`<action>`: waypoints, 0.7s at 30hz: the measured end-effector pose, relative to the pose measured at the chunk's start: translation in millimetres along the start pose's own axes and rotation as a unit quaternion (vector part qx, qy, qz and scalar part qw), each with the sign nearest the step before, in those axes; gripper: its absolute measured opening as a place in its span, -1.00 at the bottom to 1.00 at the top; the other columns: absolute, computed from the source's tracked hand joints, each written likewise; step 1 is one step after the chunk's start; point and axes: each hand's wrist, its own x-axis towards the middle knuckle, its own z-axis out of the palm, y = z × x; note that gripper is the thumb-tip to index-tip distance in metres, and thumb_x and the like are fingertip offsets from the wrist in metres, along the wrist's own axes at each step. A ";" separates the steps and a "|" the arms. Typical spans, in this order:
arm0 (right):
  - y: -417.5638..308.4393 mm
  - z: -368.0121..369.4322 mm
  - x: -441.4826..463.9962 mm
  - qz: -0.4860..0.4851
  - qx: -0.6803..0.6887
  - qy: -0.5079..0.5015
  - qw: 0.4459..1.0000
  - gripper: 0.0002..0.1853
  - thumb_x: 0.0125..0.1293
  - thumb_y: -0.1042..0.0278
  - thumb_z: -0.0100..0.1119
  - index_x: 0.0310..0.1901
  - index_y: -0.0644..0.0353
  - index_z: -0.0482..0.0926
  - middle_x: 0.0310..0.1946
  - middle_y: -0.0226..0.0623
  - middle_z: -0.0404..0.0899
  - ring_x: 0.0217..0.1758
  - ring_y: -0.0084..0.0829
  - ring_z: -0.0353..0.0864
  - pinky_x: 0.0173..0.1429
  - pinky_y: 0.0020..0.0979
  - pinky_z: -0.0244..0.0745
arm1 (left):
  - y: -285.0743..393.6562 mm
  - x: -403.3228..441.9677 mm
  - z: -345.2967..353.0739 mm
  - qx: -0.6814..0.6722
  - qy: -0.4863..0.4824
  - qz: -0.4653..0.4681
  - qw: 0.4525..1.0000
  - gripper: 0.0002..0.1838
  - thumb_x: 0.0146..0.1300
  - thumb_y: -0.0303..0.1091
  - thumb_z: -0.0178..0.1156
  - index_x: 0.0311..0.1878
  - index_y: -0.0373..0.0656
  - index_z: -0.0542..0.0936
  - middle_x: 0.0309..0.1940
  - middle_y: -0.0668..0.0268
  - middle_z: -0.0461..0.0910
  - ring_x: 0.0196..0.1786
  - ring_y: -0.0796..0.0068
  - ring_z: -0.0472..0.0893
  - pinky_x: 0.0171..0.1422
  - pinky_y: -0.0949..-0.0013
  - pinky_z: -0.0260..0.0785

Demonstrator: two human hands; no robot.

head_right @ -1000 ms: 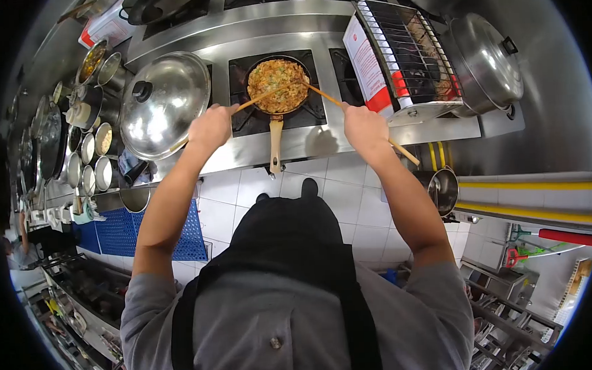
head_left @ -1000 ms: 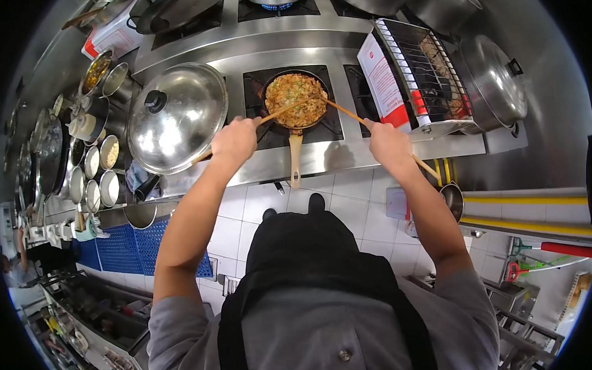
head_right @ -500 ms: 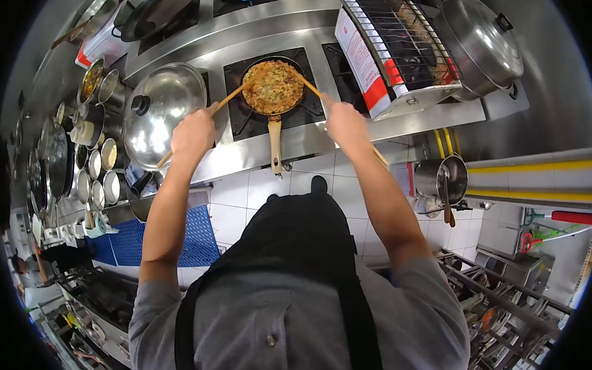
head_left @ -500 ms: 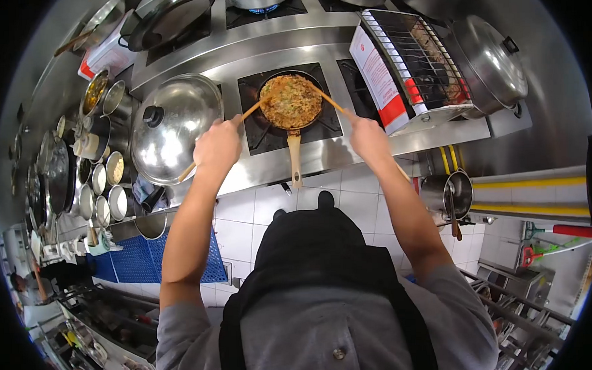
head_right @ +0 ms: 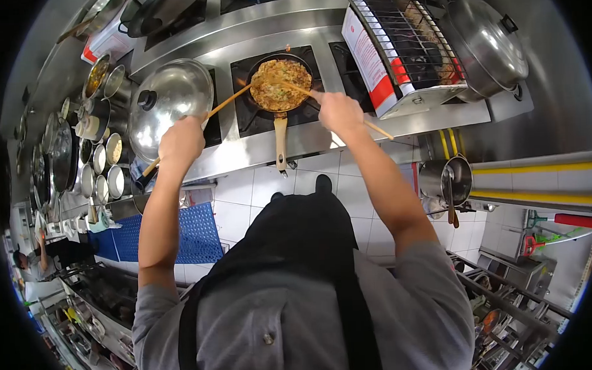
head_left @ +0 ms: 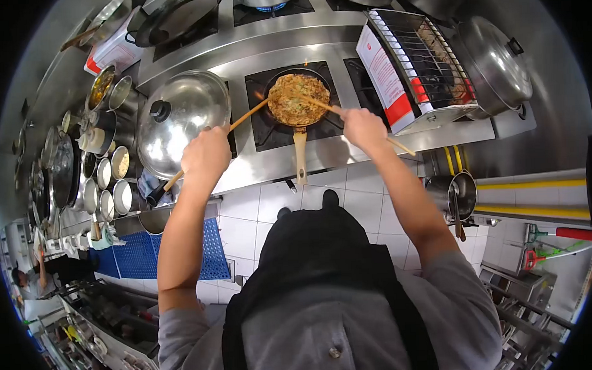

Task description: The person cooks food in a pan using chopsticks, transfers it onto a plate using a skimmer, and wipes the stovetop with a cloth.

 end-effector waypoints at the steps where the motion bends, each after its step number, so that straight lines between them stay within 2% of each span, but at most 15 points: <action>1: -5.1 -4.3 -4.8 0.001 0.001 -0.002 1.000 -0.51 0.26 0.43 -0.04 0.18 -0.30 0.57 -0.23 -0.02 0.67 -0.16 0.00 0.68 -0.03 -0.04 0.57 | -1.2 -5.6 -1.9 -0.005 -0.010 0.004 1.000 -0.71 0.38 -0.29 -0.06 -0.07 -0.12 0.66 -0.21 -0.03 0.67 -0.11 -0.07 0.67 -0.01 0.03 0.53; 3: -10.4 -7.3 -15.3 -0.040 -0.027 -0.023 0.999 -0.54 0.27 0.40 -0.02 0.15 -0.31 0.59 -0.22 -0.03 0.67 -0.17 0.00 0.68 -0.04 -0.05 0.57 | -4.4 -5.4 0.4 -0.014 -0.020 0.008 1.000 -0.70 0.40 -0.26 -0.05 -0.10 -0.14 0.66 -0.22 -0.02 0.67 -0.12 -0.07 0.67 -0.02 0.05 0.53; 5: 5.2 11.7 -10.6 -0.036 -0.021 -0.017 0.999 -0.56 0.28 0.38 -0.01 0.13 -0.32 0.61 -0.22 -0.02 0.67 -0.19 0.00 0.68 -0.04 -0.06 0.58 | -10.4 0.5 7.7 0.020 -0.013 0.016 1.000 -0.66 0.43 -0.19 -0.06 -0.09 -0.14 0.66 -0.22 0.00 0.68 -0.13 -0.06 0.68 -0.03 0.07 0.54; 7: 3.7 -14.9 -9.5 -0.035 -0.044 -0.023 0.998 -0.49 0.21 0.43 0.03 0.18 -0.30 0.58 -0.21 -0.08 0.69 -0.13 -0.07 0.69 -0.02 -0.09 0.59 | -6.1 -9.2 -12.2 0.016 -0.018 0.026 0.999 -0.70 0.39 -0.27 -0.05 -0.05 -0.10 0.66 -0.24 0.01 0.68 -0.15 -0.03 0.69 -0.04 0.07 0.55; 9: -8.4 -23.3 -15.0 -0.003 -0.053 -0.040 0.998 -0.50 0.22 0.42 0.02 0.17 -0.31 0.59 -0.20 -0.11 0.68 -0.13 -0.08 0.69 -0.01 -0.09 0.58 | -4.7 -28.8 -23.7 -0.016 0.003 0.060 0.998 -0.71 0.33 -0.37 -0.03 -0.04 -0.04 0.67 -0.24 0.03 0.69 -0.15 -0.01 0.69 -0.04 0.06 0.55; 12: 4.1 -11.0 -24.5 -0.048 -0.055 -0.068 0.995 -0.51 0.23 0.41 0.02 0.16 -0.35 0.59 -0.13 -0.16 0.67 -0.06 -0.12 0.67 0.03 -0.10 0.56 | -11.9 -16.2 9.9 0.041 -0.002 0.117 0.992 -0.66 0.26 -0.45 -0.02 0.00 0.01 0.66 -0.22 0.05 0.68 -0.15 0.01 0.69 -0.04 0.06 0.55; 13: 8.3 -15.7 -23.8 -0.037 -0.031 -0.067 0.997 -0.50 0.22 0.42 0.04 0.16 -0.34 0.59 -0.10 -0.16 0.66 -0.03 -0.13 0.66 0.04 -0.10 0.56 | -5.4 -19.1 -4.0 0.038 -0.036 0.109 0.993 -0.63 0.25 -0.47 -0.01 0.05 0.04 0.65 -0.21 0.07 0.68 -0.15 0.01 0.69 -0.04 0.07 0.55; 14: 11.4 -23.4 -24.9 -0.027 -0.032 -0.069 0.997 -0.51 0.22 0.42 0.04 0.15 -0.34 0.59 -0.09 -0.15 0.66 -0.04 -0.12 0.66 0.04 -0.10 0.56 | -5.3 -21.7 -9.9 0.034 -0.034 0.103 0.994 -0.59 0.27 -0.42 0.01 0.15 0.16 0.62 -0.21 0.01 0.65 -0.17 -0.02 0.67 -0.06 0.03 0.52; 15: 6.4 -40.9 -27.0 -0.023 -0.032 -0.073 0.997 -0.51 0.22 0.42 0.04 0.15 -0.33 0.60 -0.08 -0.15 0.66 -0.05 -0.10 0.66 0.04 -0.09 0.55 | -9.0 -23.3 -9.2 0.033 -0.011 0.093 0.995 -0.58 0.28 -0.42 0.00 0.14 0.18 0.62 -0.20 0.02 0.65 -0.16 -0.04 0.66 -0.06 0.02 0.52; 17: 3.8 -57.1 -30.1 0.002 -0.005 -0.045 0.999 -0.52 0.23 0.41 0.04 0.15 -0.33 0.60 -0.06 -0.14 0.65 -0.05 -0.09 0.66 0.05 -0.09 0.56 | -0.6 -33.4 -28.0 0.015 -0.019 0.084 0.996 -0.57 0.30 -0.45 -0.03 0.19 0.10 0.58 -0.09 0.00 0.63 -0.08 -0.02 0.66 0.02 0.05 0.52; 19: 2.6 -54.0 -28.1 0.017 0.021 -0.023 0.999 -0.53 0.24 0.41 0.05 0.15 -0.32 0.60 -0.05 -0.13 0.65 -0.05 -0.08 0.67 0.05 -0.08 0.56 | 11.6 -16.3 -14.0 0.013 -0.014 0.079 0.997 -0.57 0.31 -0.44 -0.05 0.20 0.11 0.57 -0.08 0.01 0.63 -0.08 -0.02 0.66 0.01 0.04 0.52; 21: 7.0 -23.4 -20.2 0.023 -0.020 -0.046 0.998 -0.55 0.25 0.38 0.05 0.14 -0.30 0.60 -0.07 -0.12 0.66 -0.05 -0.07 0.67 0.07 -0.08 0.56 | 15.1 3.7 13.3 0.011 -0.016 0.063 0.998 -0.57 0.33 -0.43 -0.07 0.21 0.12 0.56 -0.08 0.01 0.63 -0.08 -0.03 0.66 0.01 0.04 0.52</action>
